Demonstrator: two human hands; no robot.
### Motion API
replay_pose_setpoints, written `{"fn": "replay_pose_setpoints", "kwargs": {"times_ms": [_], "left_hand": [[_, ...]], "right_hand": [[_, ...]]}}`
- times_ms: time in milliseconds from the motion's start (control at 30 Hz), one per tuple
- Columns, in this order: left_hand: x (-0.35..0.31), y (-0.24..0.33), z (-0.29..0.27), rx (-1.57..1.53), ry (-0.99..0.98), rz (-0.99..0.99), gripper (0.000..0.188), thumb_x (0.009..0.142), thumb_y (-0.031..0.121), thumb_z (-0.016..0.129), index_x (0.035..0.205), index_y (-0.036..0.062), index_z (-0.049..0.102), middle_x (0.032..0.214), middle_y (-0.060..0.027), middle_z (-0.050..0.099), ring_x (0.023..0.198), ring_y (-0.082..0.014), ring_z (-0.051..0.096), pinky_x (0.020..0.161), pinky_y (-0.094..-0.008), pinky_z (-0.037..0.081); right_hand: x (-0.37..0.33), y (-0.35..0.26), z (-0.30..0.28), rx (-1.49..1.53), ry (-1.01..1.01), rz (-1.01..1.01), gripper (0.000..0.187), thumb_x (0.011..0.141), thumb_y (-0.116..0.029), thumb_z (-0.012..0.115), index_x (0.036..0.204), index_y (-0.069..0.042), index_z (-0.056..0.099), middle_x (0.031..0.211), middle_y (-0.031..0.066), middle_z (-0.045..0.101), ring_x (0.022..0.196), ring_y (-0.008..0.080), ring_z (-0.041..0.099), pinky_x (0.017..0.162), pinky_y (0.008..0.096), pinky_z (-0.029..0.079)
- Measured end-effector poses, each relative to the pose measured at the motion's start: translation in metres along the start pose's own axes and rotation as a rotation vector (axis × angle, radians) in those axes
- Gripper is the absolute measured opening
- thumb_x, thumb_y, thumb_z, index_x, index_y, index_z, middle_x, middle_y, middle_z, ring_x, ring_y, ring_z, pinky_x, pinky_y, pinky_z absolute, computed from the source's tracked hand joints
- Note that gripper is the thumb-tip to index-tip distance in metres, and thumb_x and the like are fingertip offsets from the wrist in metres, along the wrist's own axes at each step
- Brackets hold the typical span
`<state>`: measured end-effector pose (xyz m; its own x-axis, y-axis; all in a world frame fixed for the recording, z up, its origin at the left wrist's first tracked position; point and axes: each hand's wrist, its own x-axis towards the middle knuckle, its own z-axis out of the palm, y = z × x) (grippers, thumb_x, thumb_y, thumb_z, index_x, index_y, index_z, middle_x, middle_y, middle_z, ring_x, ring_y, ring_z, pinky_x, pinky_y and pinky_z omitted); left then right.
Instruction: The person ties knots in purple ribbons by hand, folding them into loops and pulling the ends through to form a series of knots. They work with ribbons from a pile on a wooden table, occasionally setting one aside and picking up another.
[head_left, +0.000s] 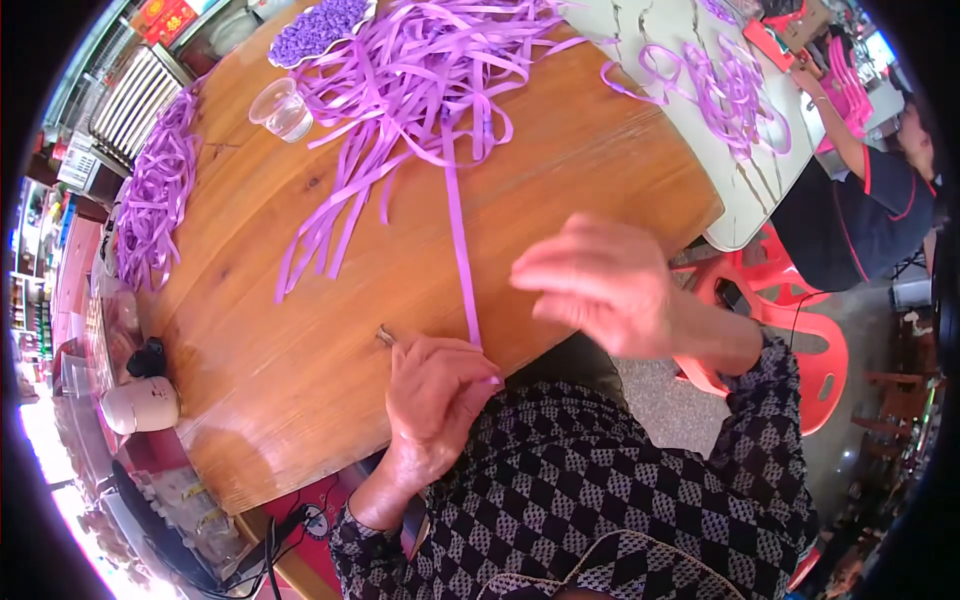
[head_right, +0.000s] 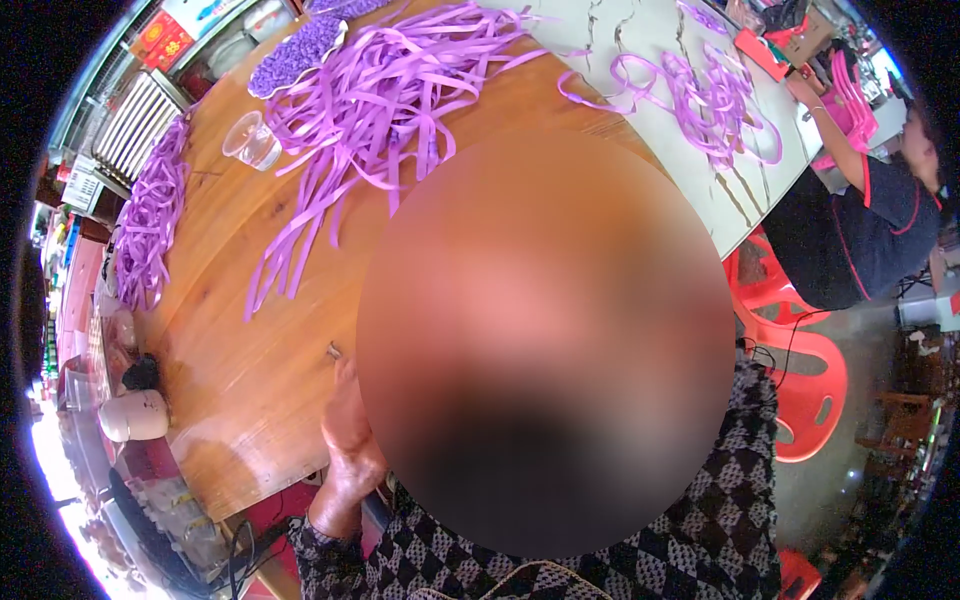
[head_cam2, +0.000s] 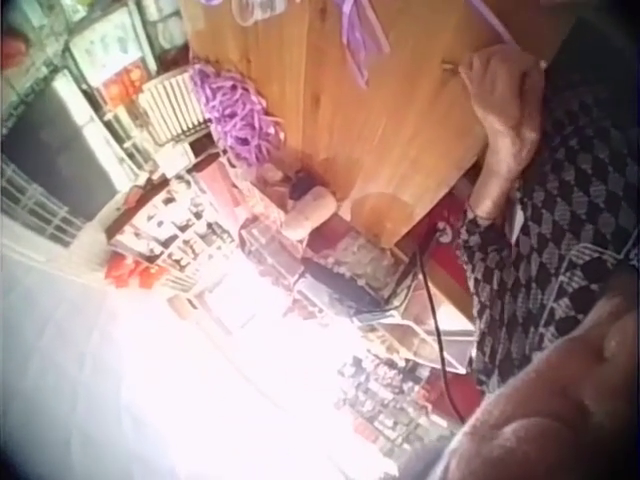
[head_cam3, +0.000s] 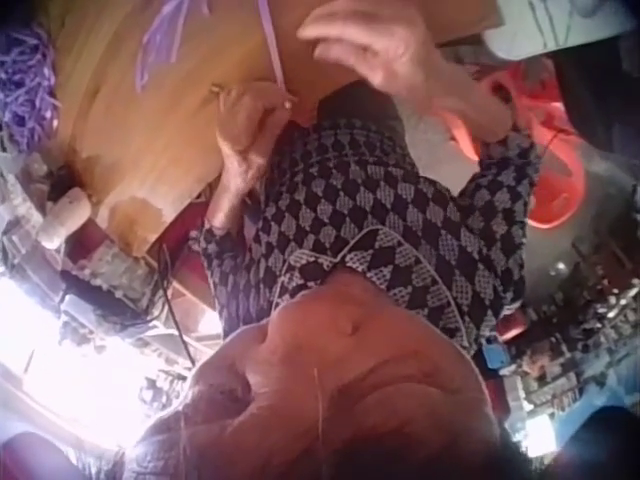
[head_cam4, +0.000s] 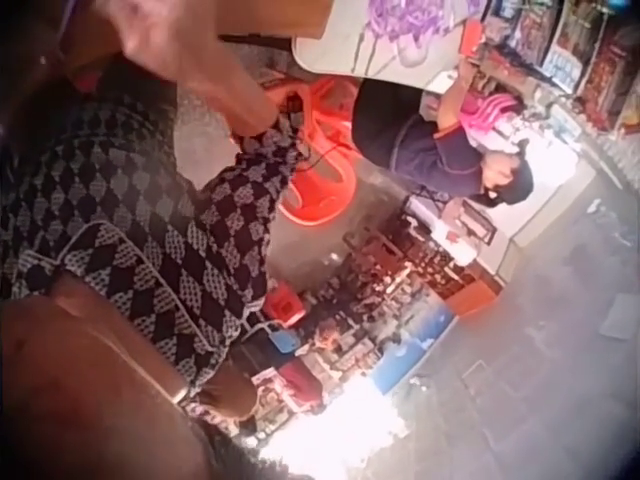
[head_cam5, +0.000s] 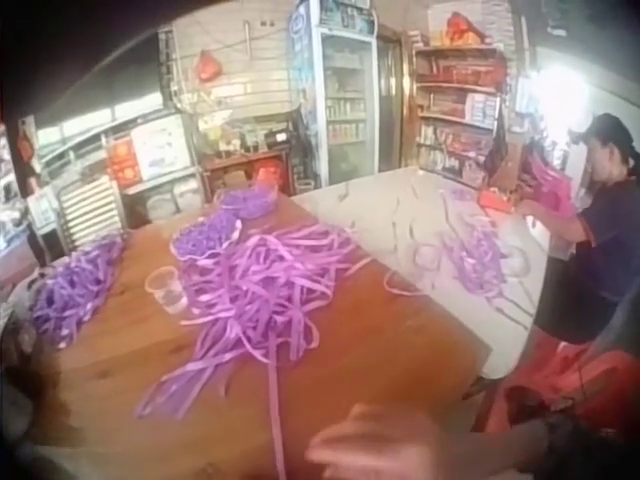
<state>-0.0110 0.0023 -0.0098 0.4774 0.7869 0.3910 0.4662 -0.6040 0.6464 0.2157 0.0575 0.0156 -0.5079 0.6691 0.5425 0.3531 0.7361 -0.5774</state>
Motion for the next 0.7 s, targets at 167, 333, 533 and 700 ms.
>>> {"fn": "replay_pose_setpoints", "kwargs": {"times_ms": [167,333,533,700], "left_hand": [[0.013,0.014,-0.014,-0.161,0.056,-0.233,0.013,0.071,0.004,0.071,0.078,0.0052,0.060,0.076,-0.0035,0.060,0.071,-0.0219,0.054,0.071,-0.0322,0.037],[0.024,0.017,-0.023,0.051,0.111,-0.006,0.017,0.064,0.009,0.075,0.073,0.0069,0.061,0.068,-0.0024,0.059,0.078,-0.0195,0.060,0.079,-0.0376,0.036],[0.007,-0.009,-0.056,-0.382,0.083,0.056,0.017,0.069,0.015,0.074,0.071,0.0029,0.062,0.064,-0.0052,0.062,0.069,-0.0203,0.062,0.076,-0.0420,0.040],[0.004,-0.005,-0.037,-1.393,0.275,-0.284,0.026,0.078,0.010,0.068,0.101,-0.0010,0.061,0.085,-0.0142,0.067,0.059,-0.0091,0.055,0.048,-0.0204,0.041]], "right_hand": [[0.003,-0.024,0.028,0.093,0.042,-0.214,0.037,0.063,-0.006,0.073,0.098,-0.001,0.064,0.088,0.0070,0.062,0.063,0.0207,0.051,0.053,0.0306,0.043],[0.007,-0.028,0.021,0.119,0.111,-0.199,0.017,0.065,0.000,0.071,0.079,0.001,0.061,0.072,0.0058,0.060,0.058,0.0194,0.050,0.050,0.0299,0.040],[0.007,-0.010,0.018,0.256,0.230,0.044,0.011,0.073,0.005,0.068,0.082,0.002,0.063,0.071,0.0093,0.061,0.057,0.0202,0.053,0.049,0.0298,0.040],[0.000,-0.018,0.057,0.137,0.205,-0.058,0.013,0.069,0.004,0.069,0.078,0.001,0.060,0.071,0.0112,0.058,0.057,0.0206,0.051,0.049,0.0291,0.037]]}}
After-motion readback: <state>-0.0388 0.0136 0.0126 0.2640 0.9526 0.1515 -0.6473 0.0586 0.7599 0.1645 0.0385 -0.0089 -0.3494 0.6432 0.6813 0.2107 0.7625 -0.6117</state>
